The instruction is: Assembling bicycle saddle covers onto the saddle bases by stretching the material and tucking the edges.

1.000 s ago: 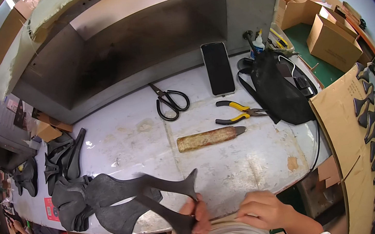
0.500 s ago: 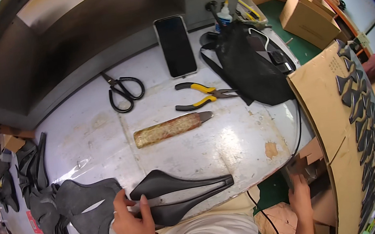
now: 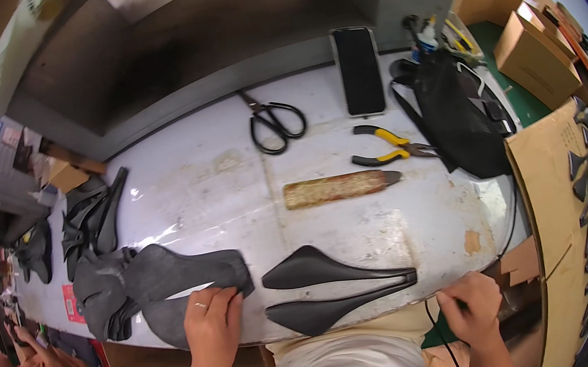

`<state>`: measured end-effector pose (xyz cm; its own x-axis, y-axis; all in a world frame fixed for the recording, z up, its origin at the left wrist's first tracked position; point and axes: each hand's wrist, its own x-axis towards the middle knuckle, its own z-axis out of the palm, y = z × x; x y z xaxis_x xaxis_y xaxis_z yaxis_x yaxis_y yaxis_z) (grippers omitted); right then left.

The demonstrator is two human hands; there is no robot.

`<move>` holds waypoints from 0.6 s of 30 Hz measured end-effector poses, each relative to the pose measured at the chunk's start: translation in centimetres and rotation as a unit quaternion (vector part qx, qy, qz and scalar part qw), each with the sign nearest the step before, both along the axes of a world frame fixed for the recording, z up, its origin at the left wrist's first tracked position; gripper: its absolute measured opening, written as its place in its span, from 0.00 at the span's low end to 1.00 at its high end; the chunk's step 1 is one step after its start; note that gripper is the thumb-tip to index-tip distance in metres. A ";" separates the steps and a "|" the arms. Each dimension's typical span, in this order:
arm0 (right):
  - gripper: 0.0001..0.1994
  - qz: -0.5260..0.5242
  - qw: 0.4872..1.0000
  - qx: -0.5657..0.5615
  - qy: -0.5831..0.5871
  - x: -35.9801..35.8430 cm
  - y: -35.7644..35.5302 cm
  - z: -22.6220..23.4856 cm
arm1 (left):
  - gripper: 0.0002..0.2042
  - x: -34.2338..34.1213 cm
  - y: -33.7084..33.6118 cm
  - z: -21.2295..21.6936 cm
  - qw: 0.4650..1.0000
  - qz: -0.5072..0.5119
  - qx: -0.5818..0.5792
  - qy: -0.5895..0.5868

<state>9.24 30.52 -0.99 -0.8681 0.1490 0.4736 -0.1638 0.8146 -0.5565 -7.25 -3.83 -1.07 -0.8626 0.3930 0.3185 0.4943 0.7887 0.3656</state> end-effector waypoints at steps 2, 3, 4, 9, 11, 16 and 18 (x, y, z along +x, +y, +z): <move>0.09 0.110 0.994 -0.002 0.006 -2.6 -2.2 1.0 | 0.09 -0.3 -0.5 0.2 0.998 0.009 0.050 -0.036; 0.09 0.166 0.986 -0.013 0.018 -4.0 -3.5 1.6 | 0.09 -0.5 -1.1 0.4 0.998 0.018 0.050 -0.031; 0.09 0.206 0.978 -0.016 0.027 -5.3 -4.8 2.3 | 0.09 -0.7 -1.6 0.5 1.000 0.014 0.025 -0.010; 0.09 0.340 0.939 0.051 0.002 -11.0 -12.2 4.6 | 0.10 -1.2 -3.1 -0.2 0.999 -0.030 0.004 0.020; 0.09 0.373 0.923 0.092 -0.024 -12.4 -14.8 3.9 | 0.09 -1.4 -3.2 0.2 0.998 -0.064 -0.015 0.021; 0.09 0.349 0.912 0.214 -0.020 -14.8 -18.3 0.7 | 0.07 -1.8 -3.9 0.3 0.988 -0.122 -0.087 0.029; 0.08 0.346 0.911 0.224 -0.033 -15.1 -18.6 0.7 | 0.07 -1.8 -4.2 0.0 0.980 -0.147 -0.125 0.044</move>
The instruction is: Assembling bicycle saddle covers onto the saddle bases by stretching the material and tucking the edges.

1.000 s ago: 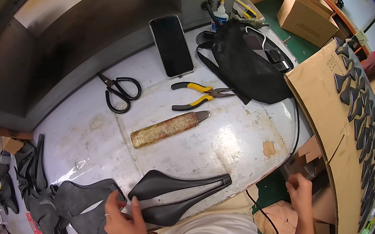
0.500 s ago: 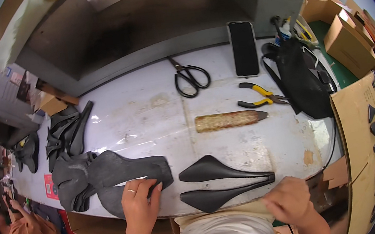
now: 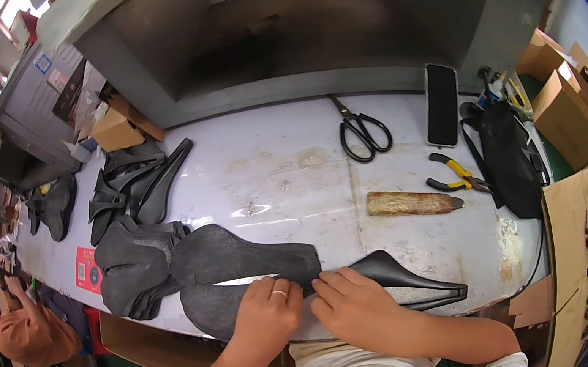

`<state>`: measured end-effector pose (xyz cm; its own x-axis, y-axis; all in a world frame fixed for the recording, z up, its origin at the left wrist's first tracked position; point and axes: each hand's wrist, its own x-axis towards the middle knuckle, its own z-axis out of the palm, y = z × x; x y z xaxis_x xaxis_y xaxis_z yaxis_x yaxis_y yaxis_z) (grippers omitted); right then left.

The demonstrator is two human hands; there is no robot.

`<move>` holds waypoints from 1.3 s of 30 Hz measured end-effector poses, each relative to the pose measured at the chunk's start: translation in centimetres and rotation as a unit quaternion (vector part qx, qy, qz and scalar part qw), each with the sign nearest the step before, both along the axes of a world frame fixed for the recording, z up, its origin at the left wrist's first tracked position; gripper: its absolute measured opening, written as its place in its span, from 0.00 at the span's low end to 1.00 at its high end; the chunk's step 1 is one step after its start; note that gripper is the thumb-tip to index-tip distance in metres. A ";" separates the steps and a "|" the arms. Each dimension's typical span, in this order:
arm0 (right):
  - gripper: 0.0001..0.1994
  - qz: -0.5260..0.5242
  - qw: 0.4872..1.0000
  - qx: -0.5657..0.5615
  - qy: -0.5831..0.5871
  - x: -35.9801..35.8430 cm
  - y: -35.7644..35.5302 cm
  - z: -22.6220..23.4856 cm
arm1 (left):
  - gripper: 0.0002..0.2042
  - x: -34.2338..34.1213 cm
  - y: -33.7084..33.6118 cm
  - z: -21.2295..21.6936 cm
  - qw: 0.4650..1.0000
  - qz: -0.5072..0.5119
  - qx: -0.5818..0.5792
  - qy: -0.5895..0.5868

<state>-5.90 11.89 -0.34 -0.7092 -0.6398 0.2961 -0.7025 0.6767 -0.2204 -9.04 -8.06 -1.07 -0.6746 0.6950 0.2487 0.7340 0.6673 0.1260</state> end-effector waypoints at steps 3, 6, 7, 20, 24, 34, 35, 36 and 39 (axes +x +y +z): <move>0.07 0.010 1.000 0.024 0.002 -0.4 -0.4 0.5 | 0.06 -0.9 -0.5 -0.2 1.000 -0.014 0.012 0.002; 0.07 0.009 1.000 0.030 0.001 -0.8 -0.8 0.5 | 0.07 -1.7 -2.3 -0.4 0.987 0.078 0.141 -0.015; 0.09 0.014 0.999 0.023 -0.021 -0.9 -0.7 0.7 | 0.06 -1.8 -3.9 -0.3 0.973 0.146 0.178 -0.027; 0.13 0.042 0.996 -0.032 -0.074 -2.0 0.2 0.7 | 0.17 11.5 -21.1 -2.1 0.466 0.406 0.751 0.233; 0.11 0.015 0.999 -0.023 0.026 -1.0 -0.4 0.5 | 0.08 14.9 -17.8 0.7 0.729 0.580 0.358 -0.071; 0.09 0.032 0.931 -0.214 -0.295 7.7 2.7 2.9 | 0.07 11.9 1.2 4.5 0.801 0.068 0.283 -0.523; 0.11 0.039 0.888 -0.212 -0.405 7.7 3.7 3.0 | 0.07 11.5 2.0 4.6 0.800 0.065 0.283 -0.525; 0.07 0.026 0.857 -0.239 -0.456 7.7 5.5 3.8 | 0.08 11.1 2.7 4.9 0.762 0.023 0.305 -0.571; 0.14 0.085 0.777 -0.342 -0.522 8.2 9.9 5.5 | 0.16 8.6 4.2 3.9 0.730 -0.200 0.276 -0.593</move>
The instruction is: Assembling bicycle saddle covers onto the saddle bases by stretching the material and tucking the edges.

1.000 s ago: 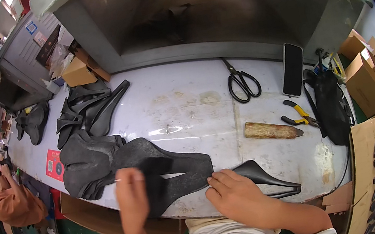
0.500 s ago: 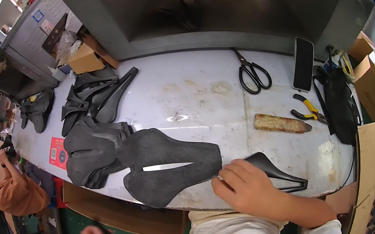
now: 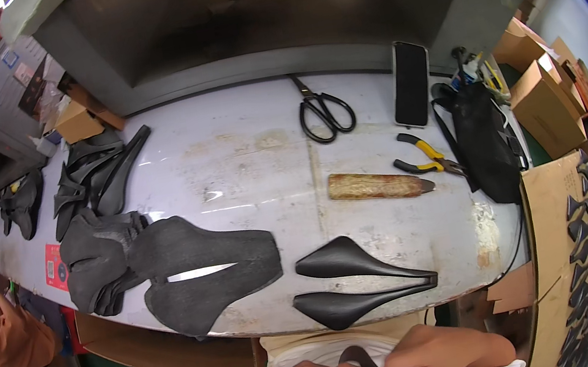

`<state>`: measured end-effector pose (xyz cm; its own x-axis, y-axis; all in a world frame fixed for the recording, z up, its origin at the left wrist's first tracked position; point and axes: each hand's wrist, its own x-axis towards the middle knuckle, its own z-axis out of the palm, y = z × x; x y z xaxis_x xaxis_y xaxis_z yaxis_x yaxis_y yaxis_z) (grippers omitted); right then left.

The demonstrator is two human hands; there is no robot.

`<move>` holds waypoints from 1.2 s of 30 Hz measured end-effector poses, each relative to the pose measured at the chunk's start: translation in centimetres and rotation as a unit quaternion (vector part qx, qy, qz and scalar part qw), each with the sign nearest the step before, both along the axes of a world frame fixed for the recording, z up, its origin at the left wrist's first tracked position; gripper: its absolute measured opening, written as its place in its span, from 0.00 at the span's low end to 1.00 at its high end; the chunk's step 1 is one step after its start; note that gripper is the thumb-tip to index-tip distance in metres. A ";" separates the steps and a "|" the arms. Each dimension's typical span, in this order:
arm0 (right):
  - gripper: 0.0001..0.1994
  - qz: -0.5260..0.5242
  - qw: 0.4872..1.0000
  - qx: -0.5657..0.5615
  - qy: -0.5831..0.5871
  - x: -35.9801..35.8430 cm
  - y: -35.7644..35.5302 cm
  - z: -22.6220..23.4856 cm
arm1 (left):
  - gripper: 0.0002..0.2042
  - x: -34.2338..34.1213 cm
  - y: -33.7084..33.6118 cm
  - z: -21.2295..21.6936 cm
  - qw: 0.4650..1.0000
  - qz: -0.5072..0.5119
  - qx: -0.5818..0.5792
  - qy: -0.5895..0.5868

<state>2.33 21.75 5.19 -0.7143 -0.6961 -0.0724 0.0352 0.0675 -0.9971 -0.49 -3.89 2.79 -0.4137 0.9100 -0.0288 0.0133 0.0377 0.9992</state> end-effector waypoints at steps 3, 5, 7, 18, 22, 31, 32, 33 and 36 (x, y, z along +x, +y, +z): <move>0.16 -0.075 0.989 -0.111 0.069 1.9 4.7 1.1 | 0.15 -3.1 2.3 -2.4 0.972 -0.218 0.050 -0.069; 0.18 -0.191 0.953 -0.231 0.049 4.0 4.8 -0.5 | 0.18 -2.0 2.3 -4.6 0.947 -0.086 0.139 -0.276; 0.24 -0.390 0.857 -0.334 0.044 6.5 4.5 -0.7 | 0.37 0.2 3.2 -3.0 0.868 0.135 0.166 -0.448; 0.11 -0.435 0.900 -0.015 0.036 7.0 9.8 -4.2 | 0.38 -0.7 4.1 -1.4 0.896 0.189 -0.027 0.402; 0.04 -0.529 0.841 0.011 -0.112 4.5 9.0 -5.2 | 0.35 -1.4 5.6 -3.3 0.849 0.328 -0.133 0.392; 0.09 -0.515 0.840 0.035 -0.168 3.9 10.1 -5.5 | 0.39 -3.1 5.7 -0.7 0.927 0.356 -0.117 -0.013; 0.10 -0.504 0.839 0.058 -0.197 3.7 9.9 -6.4 | 0.39 -3.7 6.2 -0.9 0.927 0.355 -0.118 -0.015; 0.10 -0.504 0.838 0.058 -0.199 3.7 9.7 -7.1 | 0.39 -4.1 6.6 -1.3 0.925 0.347 -0.153 0.009; 0.13 -0.519 0.834 0.114 -0.146 3.8 9.2 -8.1 | 0.40 -5.1 6.8 -1.4 0.918 0.275 -0.227 0.176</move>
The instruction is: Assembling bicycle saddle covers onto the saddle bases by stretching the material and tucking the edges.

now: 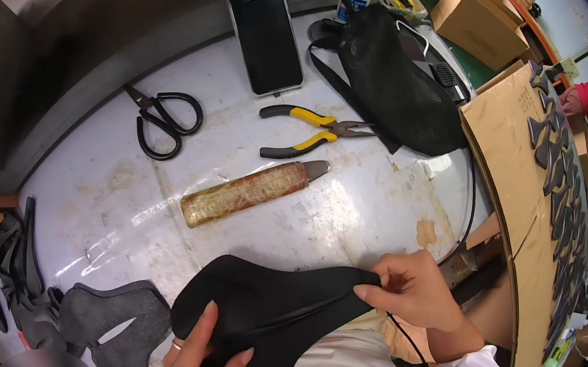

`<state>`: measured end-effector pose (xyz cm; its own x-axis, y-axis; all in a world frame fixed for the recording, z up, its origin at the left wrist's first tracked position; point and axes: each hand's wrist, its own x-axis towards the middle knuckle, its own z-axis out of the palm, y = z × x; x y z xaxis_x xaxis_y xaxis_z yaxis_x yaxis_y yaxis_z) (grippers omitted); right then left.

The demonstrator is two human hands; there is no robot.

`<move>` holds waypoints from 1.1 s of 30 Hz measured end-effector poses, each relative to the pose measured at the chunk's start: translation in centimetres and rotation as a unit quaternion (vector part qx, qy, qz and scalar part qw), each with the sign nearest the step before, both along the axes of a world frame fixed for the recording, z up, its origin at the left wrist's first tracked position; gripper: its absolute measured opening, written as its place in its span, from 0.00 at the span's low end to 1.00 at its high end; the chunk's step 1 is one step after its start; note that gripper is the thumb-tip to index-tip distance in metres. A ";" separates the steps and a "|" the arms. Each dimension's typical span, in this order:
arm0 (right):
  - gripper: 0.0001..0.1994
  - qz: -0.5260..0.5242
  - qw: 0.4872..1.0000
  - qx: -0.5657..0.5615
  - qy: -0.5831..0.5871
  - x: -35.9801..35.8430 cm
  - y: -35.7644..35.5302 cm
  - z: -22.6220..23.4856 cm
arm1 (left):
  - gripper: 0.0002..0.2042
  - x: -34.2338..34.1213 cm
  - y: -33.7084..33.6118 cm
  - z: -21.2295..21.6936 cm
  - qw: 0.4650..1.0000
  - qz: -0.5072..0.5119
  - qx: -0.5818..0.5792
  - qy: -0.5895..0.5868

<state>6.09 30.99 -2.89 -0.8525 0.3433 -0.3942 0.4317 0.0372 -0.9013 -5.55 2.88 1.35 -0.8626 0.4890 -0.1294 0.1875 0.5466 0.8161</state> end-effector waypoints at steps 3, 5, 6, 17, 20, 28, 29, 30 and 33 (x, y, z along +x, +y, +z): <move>0.14 0.019 0.999 0.027 -0.021 -0.8 -0.1 0.6 | 0.41 -0.1 -0.3 -0.8 0.999 0.032 0.039 -0.019; 0.14 0.026 0.999 0.034 -0.027 -0.9 -0.1 0.6 | 0.41 -0.4 -0.4 -0.8 0.999 0.003 0.048 0.014; 0.14 0.026 0.999 0.035 -0.028 -0.9 -0.1 0.6 | 0.41 -0.5 -0.5 -0.7 0.999 0.003 0.049 0.013; 0.15 0.059 0.989 0.111 -0.072 -1.9 -1.0 1.6 | 0.41 -1.2 -1.4 -1.1 0.997 -0.053 0.063 -0.006; 0.11 0.074 0.983 0.160 -0.056 -2.2 -1.3 1.8 | 0.45 -0.7 -1.2 -2.6 0.974 0.017 -0.094 0.207; 0.12 0.071 0.994 0.069 -0.050 -2.1 -1.4 1.5 | 0.43 3.6 -2.0 -3.9 0.966 0.222 0.121 -0.047; 0.12 0.053 0.997 0.034 -0.044 -2.0 -1.4 1.6 | 0.44 4.1 -1.5 -4.4 0.939 0.271 0.208 -0.024; 0.12 0.061 0.997 0.034 -0.039 -1.8 -1.3 1.7 | 0.44 4.4 -1.4 -5.1 0.937 0.278 0.209 -0.017; 0.11 0.198 0.980 -0.018 -0.009 -0.9 0.4 1.2 | 0.34 3.8 -1.2 -5.3 0.860 0.346 0.374 -0.021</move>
